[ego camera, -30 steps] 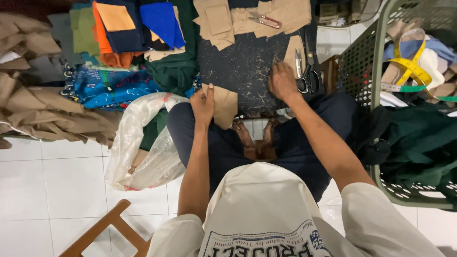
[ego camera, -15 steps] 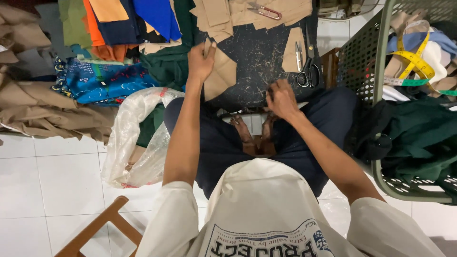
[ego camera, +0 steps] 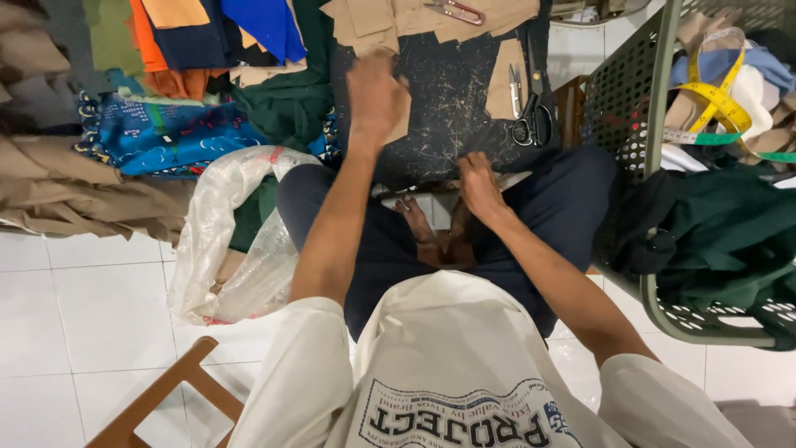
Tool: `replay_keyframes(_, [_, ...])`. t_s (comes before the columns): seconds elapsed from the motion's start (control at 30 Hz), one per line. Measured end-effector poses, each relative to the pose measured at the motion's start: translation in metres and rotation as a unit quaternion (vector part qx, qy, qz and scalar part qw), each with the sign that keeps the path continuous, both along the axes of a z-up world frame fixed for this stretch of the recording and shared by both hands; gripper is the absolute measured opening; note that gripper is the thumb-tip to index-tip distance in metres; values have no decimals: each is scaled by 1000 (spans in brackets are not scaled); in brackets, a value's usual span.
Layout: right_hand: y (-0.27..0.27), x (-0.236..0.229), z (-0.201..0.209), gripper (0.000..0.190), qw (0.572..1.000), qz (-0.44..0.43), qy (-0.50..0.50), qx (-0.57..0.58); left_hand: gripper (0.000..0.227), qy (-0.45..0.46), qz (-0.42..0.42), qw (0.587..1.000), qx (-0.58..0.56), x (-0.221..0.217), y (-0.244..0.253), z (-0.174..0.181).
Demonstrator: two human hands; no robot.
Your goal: The person sits cross-legged and uses scissors to cut a piece of beige fabric. They fold the fabric, cut it into smaller pieces, and then place the cut pieces on a pile of other fabric scraps.
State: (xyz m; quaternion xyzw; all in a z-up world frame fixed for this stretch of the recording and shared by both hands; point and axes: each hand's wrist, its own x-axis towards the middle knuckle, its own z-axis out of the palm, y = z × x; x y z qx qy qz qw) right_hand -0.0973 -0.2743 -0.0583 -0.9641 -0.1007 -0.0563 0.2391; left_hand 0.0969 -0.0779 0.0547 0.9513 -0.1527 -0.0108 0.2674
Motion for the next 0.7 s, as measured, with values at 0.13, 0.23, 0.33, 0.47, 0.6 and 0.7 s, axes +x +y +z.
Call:
replay_keyframes(0.13, [-17,31,15,8,998,57,-5,-28,51,38,-185,977,97,-41,-23,-36])
replay_keyframes(0.23, [-42,67,10,9,997,-45,-46,-52,59,54,-212,973,66,-68,-43,-77])
replay_keyframes(0.33, [-58,96,22,38,991,-67,-78,-86,55,16,-220,975,36,-91,-56,-107])
replay_keyframes(0.47, [-79,113,-6,40,990,-53,7,-131,33,-109,-229,967,-32,-109,-53,-135])
replay_keyframes(0.6, [-74,101,-27,35,976,-74,-14,-207,16,-172,-226,952,-111,-104,-44,-138])
replay_keyframes(0.7, [-63,81,-41,35,980,-76,-49,-180,12,-164,-185,962,-113,-83,-46,-135])
